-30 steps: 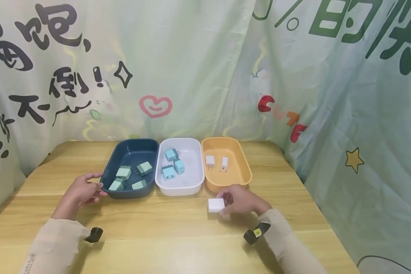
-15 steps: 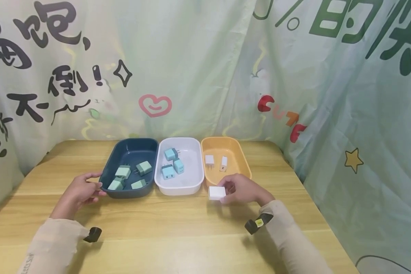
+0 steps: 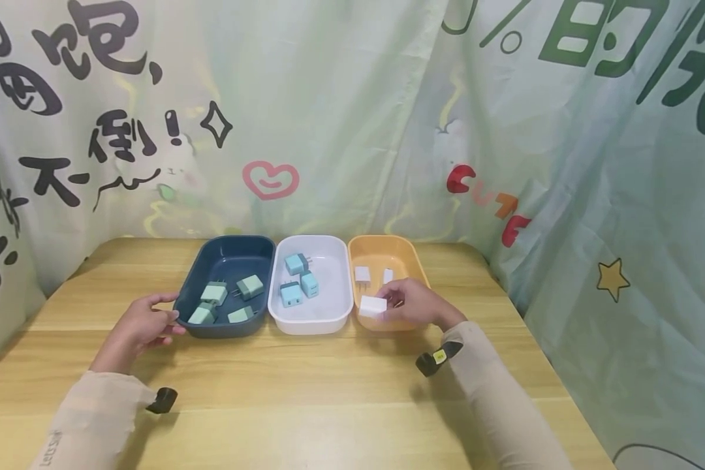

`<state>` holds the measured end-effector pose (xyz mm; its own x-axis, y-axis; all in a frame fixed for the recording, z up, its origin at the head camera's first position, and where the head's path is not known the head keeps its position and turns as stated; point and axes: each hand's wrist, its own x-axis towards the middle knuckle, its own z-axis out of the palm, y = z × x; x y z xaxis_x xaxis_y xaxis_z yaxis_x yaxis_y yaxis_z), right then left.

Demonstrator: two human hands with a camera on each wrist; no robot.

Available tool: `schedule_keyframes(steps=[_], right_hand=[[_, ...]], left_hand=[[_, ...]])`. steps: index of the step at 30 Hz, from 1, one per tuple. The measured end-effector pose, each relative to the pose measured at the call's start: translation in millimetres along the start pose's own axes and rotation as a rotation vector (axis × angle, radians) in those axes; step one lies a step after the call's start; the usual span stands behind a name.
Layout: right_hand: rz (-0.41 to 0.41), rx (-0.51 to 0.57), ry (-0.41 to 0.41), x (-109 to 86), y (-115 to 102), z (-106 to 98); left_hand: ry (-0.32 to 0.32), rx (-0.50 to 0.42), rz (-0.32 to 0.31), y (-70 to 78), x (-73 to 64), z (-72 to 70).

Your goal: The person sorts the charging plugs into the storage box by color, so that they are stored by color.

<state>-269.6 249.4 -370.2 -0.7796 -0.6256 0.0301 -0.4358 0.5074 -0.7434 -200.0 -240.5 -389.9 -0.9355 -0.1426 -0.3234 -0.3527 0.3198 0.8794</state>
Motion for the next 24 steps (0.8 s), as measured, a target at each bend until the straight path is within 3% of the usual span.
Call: schedule_keyframes(steps=[7, 12, 18, 24], right_hand=[[0.05, -0.049, 0.035, 14.4, 3, -6], [0.092, -0.063, 0.049, 20.5, -12, -13], [0.144, -0.002, 0.062, 27.8, -22, -22], [0.176, 0.106, 0.08, 39.8, -7, -25]], left_hand=[[0.001, -0.004, -0.002, 0.1, 0.3, 0.4], [0.008, -0.001, -0.017, 0.2, 0.5, 0.6], [0.01, 0.002, -0.016, 1.3, 0.7, 0.4], [0.006, 0.001, -0.006, 0.9, -0.7, 0.3]])
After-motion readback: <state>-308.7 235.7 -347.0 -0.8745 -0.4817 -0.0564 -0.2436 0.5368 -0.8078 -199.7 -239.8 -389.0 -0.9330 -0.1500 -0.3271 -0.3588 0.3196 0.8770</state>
